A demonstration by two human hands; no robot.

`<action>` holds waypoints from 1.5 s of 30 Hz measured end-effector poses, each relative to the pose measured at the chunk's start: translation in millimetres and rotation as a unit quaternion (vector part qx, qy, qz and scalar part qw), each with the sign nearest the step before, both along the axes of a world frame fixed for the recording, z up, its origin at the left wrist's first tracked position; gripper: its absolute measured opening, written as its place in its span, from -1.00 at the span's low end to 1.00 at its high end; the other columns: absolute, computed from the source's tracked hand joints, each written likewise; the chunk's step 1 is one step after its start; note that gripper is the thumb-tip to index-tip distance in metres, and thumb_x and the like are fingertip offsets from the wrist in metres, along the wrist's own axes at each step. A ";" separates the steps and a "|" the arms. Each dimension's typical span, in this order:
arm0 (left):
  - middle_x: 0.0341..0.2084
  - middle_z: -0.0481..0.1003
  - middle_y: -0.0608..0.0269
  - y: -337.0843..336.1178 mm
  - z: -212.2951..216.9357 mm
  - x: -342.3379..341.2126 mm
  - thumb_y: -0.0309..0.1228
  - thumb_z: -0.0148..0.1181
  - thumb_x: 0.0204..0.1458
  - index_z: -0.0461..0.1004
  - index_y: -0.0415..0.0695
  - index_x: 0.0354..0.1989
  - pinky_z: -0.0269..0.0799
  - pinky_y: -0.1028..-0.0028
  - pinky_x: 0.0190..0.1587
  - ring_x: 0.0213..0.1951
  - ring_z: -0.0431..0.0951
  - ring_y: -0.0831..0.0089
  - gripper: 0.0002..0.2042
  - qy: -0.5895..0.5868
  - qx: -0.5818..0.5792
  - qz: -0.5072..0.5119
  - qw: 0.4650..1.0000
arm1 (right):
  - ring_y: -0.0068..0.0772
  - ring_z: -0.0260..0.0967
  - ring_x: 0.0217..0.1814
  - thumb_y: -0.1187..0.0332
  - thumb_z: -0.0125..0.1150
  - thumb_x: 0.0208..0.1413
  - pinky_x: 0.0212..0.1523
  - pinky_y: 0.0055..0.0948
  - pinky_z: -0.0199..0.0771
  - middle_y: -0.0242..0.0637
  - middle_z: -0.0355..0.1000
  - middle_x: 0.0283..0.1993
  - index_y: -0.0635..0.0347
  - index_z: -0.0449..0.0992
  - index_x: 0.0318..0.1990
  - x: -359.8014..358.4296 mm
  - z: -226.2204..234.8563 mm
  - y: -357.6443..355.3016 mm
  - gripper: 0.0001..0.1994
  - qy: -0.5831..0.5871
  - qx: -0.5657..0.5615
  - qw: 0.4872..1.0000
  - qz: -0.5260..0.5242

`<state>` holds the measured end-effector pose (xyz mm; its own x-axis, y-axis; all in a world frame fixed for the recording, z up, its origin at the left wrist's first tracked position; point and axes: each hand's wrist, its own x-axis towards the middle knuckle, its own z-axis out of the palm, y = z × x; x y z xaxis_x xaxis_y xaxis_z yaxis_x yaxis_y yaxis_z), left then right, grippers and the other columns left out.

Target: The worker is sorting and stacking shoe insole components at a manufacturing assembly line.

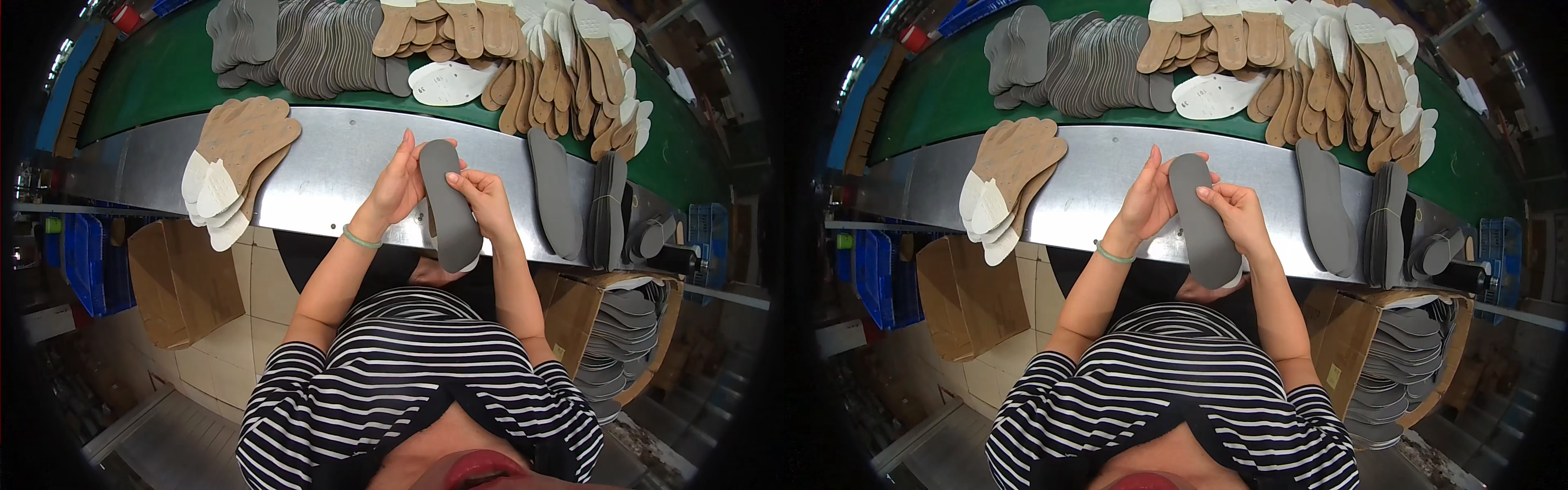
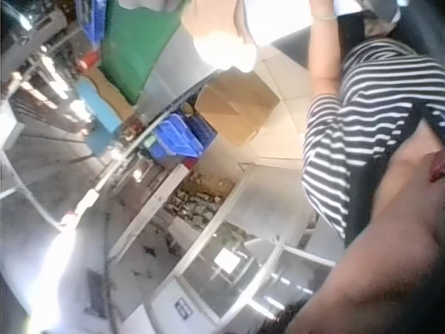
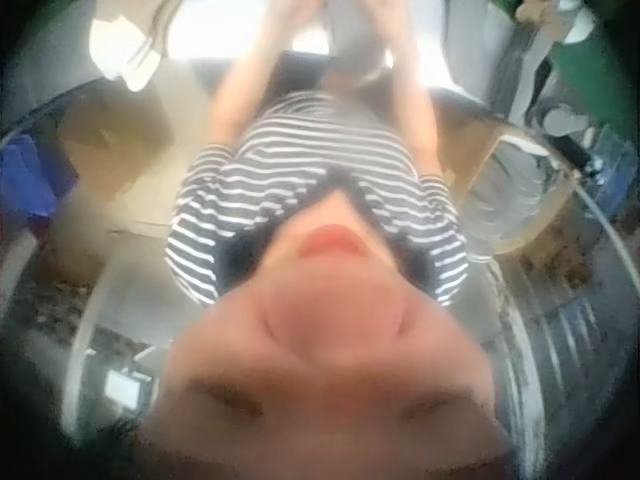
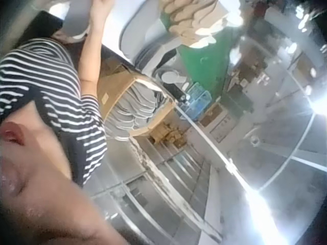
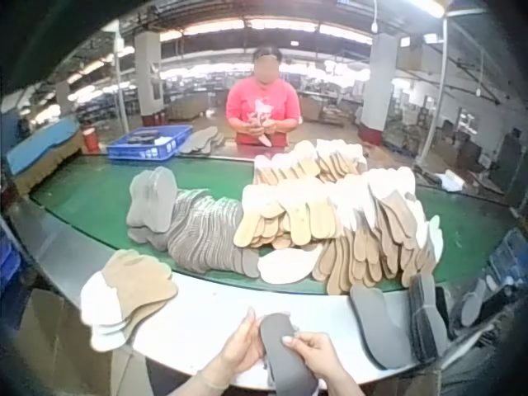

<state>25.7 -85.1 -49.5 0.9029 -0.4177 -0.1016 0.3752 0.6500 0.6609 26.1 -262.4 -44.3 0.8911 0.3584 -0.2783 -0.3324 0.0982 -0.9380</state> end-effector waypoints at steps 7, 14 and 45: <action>-0.06 0.50 -0.06 -1.8 -3.8 -1.4 -0.09 -0.32 0.34 0.27 -0.27 0.20 0.44 0.27 0.12 0.01 0.53 0.28 -0.49 -0.001 0.016 0.021 1.000 | -0.75 0.31 -0.57 0.28 0.23 0.20 -0.56 -0.70 0.25 -0.45 0.47 -0.52 0.28 0.57 -0.40 -3.3 3.2 3.3 -0.76 0.013 -0.003 1.000 -0.014; -0.10 0.50 -0.07 -0.5 -6.7 2.1 -0.24 -0.18 0.33 0.27 -0.29 0.17 0.51 0.28 0.03 -0.06 0.56 0.19 -0.60 0.029 0.021 0.059 0.998 | -0.74 0.34 -0.54 0.33 0.28 0.16 -0.53 -0.68 0.30 -0.42 0.50 -0.51 0.25 0.55 -0.28 -0.5 -7.6 -4.9 -0.84 0.017 -0.024 0.999 0.036; -0.06 0.44 0.05 34.6 21.7 -1.8 -0.48 0.26 -0.03 0.37 -0.22 0.09 0.43 0.23 -0.03 -0.12 0.48 0.09 -0.55 -0.459 0.660 0.274 0.528 | -0.43 0.44 -0.56 0.42 0.34 -0.01 -0.46 -0.45 0.40 -0.21 0.50 -0.58 0.28 0.61 -0.38 -15.3 -1.6 -14.3 -0.89 -0.144 -0.369 0.913 0.102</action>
